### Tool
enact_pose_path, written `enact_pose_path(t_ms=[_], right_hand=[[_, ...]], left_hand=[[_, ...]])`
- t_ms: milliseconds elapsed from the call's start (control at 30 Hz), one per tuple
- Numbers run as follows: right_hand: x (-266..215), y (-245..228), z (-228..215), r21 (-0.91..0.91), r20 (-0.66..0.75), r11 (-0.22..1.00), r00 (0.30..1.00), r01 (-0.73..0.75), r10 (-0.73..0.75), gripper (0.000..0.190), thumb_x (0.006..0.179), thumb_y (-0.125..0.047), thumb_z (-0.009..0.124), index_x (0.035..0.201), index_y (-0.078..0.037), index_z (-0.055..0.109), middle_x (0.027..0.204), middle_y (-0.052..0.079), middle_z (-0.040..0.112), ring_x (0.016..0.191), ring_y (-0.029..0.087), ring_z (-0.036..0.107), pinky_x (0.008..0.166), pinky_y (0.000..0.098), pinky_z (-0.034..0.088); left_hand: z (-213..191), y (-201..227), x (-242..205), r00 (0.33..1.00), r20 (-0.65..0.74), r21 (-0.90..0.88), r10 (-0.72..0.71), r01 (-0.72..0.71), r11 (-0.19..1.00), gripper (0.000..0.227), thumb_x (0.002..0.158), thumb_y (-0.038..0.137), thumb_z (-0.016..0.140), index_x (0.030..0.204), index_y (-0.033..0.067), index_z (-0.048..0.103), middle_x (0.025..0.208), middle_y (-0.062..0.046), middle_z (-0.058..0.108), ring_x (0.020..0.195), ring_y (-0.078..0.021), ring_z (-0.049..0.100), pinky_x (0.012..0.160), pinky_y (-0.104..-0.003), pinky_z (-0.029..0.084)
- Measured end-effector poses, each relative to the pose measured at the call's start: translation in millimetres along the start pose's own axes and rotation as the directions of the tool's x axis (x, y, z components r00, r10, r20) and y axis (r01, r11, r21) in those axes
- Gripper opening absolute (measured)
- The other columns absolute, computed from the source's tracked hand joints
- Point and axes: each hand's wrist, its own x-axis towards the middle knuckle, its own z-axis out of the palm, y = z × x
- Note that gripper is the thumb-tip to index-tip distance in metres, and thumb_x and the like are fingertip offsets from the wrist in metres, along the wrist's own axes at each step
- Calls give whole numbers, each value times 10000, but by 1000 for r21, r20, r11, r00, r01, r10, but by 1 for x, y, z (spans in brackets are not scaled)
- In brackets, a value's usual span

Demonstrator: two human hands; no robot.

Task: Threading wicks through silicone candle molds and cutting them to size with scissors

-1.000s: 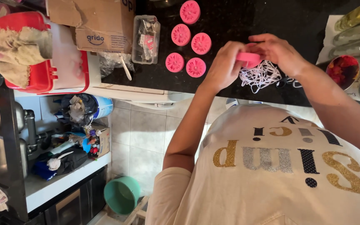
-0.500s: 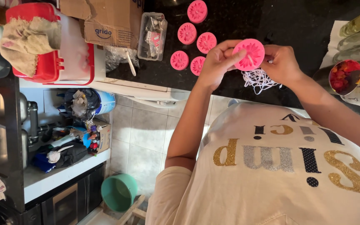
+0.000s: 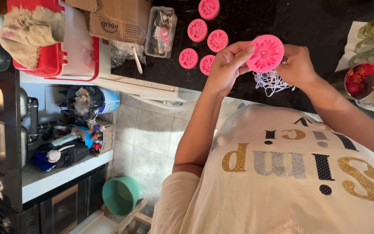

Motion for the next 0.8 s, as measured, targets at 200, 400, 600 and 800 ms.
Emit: enact_pose_path(t_ms=[200,400,600,800], right_hand=[[-1,-1,0,-21,1,1000,1000,-19,19,138,996,-42,728,871,-66,674,756,-6,608,710,94,430,636,293,374],[8,-49,-30,238,181,969,978,64,-108,280,978,72,717,1251,59,654,1205,237,711,1091,302,717,998,365,586],[5,-93,-63,430,100,895,978,122,-182,408,984,132,637,1370,117,503,1385,288,580,1342,347,579,1296,451,460],[1,-82,-70,197,34,968,986,153,-162,268,1060,151,661,1318,89,616,1268,240,686,1120,266,680,1063,353,561]], left_hand=[[2,2,-1,1000,14,-26,-24,24,999,274,954,280,771,1117,60,753,1026,-86,782,997,-213,740,872,-380,637],[-19,-16,11,992,71,-265,-103,119,957,232,943,123,789,1133,3,731,1094,-197,760,1042,-312,734,890,-415,645],[-24,-29,20,992,80,-377,-94,118,919,327,1019,111,689,1290,-61,631,1107,-178,710,936,-211,715,798,-312,653],[-27,-32,18,985,160,-563,-70,149,813,265,1044,9,637,1296,-57,590,1256,-271,647,1170,-339,666,985,-395,617]])
